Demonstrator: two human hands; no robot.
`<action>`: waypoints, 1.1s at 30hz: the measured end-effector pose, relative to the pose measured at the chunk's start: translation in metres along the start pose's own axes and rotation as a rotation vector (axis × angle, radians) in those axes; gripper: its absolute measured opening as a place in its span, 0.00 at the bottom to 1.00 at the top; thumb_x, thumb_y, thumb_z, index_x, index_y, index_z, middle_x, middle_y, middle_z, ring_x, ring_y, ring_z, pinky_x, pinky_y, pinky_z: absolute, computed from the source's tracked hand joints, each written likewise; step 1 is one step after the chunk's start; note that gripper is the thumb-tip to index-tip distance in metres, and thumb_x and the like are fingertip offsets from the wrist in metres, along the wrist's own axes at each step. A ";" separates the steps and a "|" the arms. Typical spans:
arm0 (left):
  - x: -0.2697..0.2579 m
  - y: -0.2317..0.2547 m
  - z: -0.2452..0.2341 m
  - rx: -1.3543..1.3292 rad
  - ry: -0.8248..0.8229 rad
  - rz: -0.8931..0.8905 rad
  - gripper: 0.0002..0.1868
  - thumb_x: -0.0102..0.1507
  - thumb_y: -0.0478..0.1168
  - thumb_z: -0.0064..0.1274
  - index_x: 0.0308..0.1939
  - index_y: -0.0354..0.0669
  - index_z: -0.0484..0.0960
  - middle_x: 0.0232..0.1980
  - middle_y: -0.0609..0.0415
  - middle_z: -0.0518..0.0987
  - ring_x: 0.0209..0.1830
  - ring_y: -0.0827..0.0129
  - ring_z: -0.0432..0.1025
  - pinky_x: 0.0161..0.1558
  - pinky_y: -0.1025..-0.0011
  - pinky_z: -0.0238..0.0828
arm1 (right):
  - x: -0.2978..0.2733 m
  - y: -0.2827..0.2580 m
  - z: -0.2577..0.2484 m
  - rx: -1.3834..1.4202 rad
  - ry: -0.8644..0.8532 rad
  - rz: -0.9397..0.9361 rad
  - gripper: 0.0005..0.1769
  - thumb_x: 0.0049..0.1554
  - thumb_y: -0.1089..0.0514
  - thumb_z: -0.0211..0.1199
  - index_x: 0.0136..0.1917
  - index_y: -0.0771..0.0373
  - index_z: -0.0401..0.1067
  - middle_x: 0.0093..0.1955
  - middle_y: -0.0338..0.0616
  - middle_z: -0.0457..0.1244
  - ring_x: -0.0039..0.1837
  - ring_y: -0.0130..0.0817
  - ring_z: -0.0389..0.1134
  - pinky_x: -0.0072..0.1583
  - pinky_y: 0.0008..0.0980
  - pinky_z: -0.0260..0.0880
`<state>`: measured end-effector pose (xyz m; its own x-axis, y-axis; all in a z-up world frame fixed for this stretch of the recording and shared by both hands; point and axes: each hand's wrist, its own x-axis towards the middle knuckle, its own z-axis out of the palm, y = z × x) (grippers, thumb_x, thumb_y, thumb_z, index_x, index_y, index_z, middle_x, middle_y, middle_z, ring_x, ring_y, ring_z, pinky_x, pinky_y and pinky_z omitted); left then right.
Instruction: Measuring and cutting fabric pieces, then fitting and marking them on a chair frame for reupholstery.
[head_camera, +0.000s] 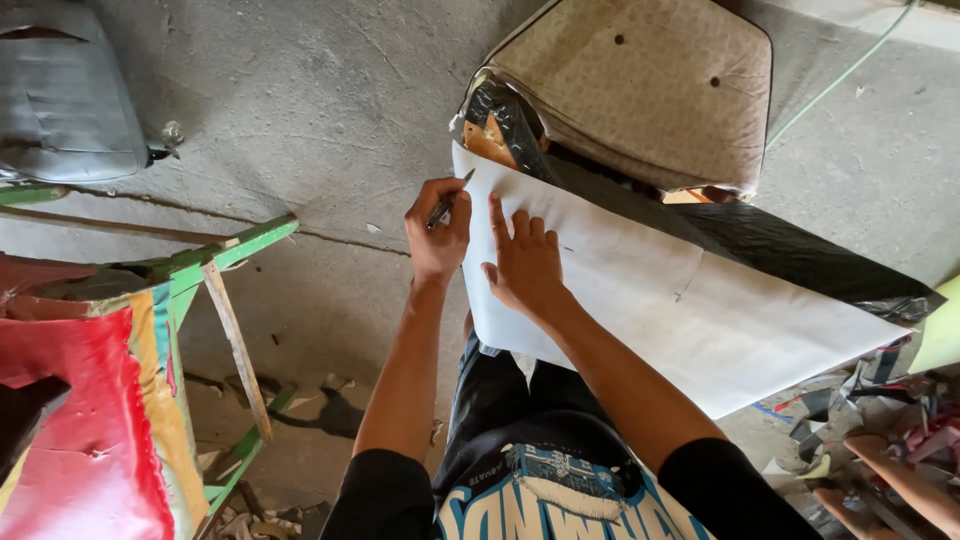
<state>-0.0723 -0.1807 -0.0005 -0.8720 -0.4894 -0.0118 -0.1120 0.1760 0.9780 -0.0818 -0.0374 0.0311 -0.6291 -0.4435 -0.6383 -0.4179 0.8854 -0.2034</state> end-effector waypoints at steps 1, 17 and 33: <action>0.002 -0.002 0.001 0.000 -0.001 0.001 0.08 0.65 0.29 0.55 0.44 0.44 0.85 0.27 0.56 0.82 0.25 0.76 0.71 0.34 0.74 0.71 | 0.000 0.000 0.000 0.001 0.001 0.001 0.58 0.61 0.40 0.62 0.88 0.59 0.31 0.66 0.58 0.58 0.62 0.49 0.63 0.58 0.44 0.66; 0.008 -0.015 0.006 0.109 -0.008 0.148 0.10 0.63 0.26 0.54 0.44 0.41 0.86 0.30 0.48 0.82 0.27 0.63 0.77 0.34 0.66 0.76 | 0.002 -0.002 -0.001 0.000 -0.028 0.014 0.59 0.61 0.39 0.62 0.88 0.61 0.29 0.66 0.57 0.57 0.62 0.50 0.62 0.60 0.47 0.65; 0.007 -0.012 0.004 0.151 0.006 0.159 0.11 0.64 0.28 0.56 0.47 0.45 0.87 0.31 0.48 0.82 0.29 0.59 0.79 0.34 0.65 0.77 | 0.001 -0.009 -0.006 0.033 -0.050 0.042 0.58 0.61 0.39 0.61 0.88 0.62 0.30 0.67 0.58 0.56 0.62 0.54 0.61 0.60 0.49 0.62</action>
<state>-0.0794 -0.1828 -0.0132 -0.8816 -0.4500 0.1420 -0.0435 0.3772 0.9251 -0.0830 -0.0465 0.0364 -0.6120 -0.3988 -0.6830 -0.3692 0.9078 -0.1992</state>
